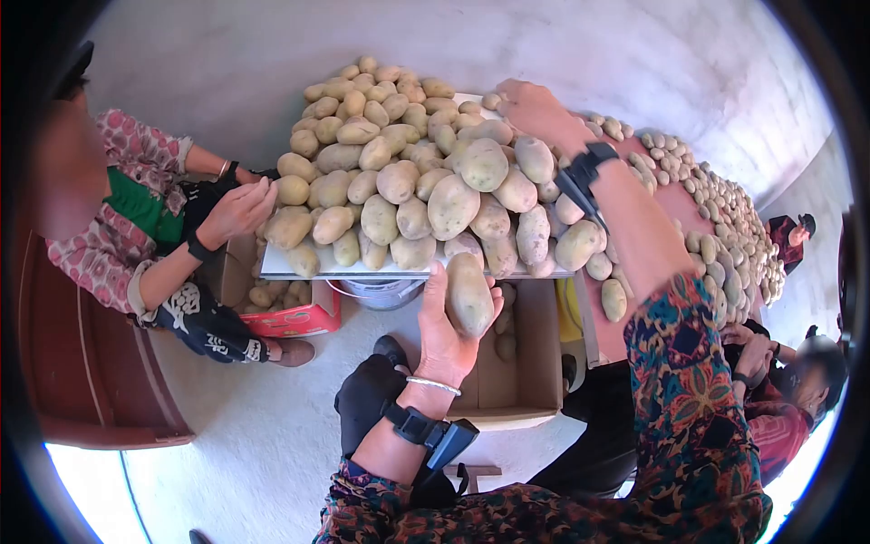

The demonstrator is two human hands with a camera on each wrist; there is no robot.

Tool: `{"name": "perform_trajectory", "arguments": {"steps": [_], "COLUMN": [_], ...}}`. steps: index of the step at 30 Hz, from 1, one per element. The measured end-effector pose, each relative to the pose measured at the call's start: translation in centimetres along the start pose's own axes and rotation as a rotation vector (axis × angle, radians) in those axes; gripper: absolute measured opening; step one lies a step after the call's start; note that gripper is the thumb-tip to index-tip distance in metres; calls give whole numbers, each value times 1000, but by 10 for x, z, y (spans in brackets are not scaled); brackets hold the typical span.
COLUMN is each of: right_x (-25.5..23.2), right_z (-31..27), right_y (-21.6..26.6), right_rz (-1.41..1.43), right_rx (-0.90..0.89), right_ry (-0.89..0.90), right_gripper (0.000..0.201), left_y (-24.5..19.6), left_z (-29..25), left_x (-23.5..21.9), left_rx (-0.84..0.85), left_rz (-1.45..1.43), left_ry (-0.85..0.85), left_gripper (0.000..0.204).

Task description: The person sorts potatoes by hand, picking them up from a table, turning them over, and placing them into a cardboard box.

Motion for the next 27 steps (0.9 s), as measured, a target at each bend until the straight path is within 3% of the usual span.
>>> {"name": "perform_trajectory", "arguments": {"steps": [2,4,7,9,10,11,15,20,22,23,25,26,27], "right_x": [-49,-53,-8,22,40,45,50,64,72,69,91,91,91], "right_z": [-59,-113,-197,-242,-256,-269,-289,-315,-323,-326,-345,-356,-364], "right_y": [28,48,77,91,91,90,65,21,-6,-15,-39,-50,-56], "right_rz": [194,183,340,330,309,314,337,357,505,510,1237,1328,1450], "right_rx": [-121,-150,-209,-257,-207,-173,-47,112,299,311,551,656,650], "right_ry": [-365,-411,-176,-80,29,7,-16,-75,13,11,90,11,-2], "right_gripper": [34,31,26,37,45,54,64,73,75,75,74,67,64], "left_y": [2,-3,-5,4,10,16,48,75,78,78,81,83,80], "left_z": [1,2,-5,-5,-3,-4,-18,-30,-30,-31,-30,-27,-25], "left_x": [-1,-3,4,11,15,22,33,27,26,28,28,27,28], "left_rx": [3,62,118,109,104,102,-50,-124,-133,-138,-153,-168,-166], "left_rz": [-34,-6,49,105,153,200,289,424,470,466,461,504,550], "left_ry": [18,51,5,62,146,232,313,318,287,317,340,371,392], "left_gripper": [59,64,66,70,72,75,86,93,95,92,89,85,81]}}
Point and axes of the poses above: each hand's wrist, its own z-axis towards the middle knuckle, its own x-axis out of the palm, y = z × x, the point moved 10 cm from there along z, towards the middle knuckle, and after that the axes turned 1 degree about z, right-handed, at the moved point
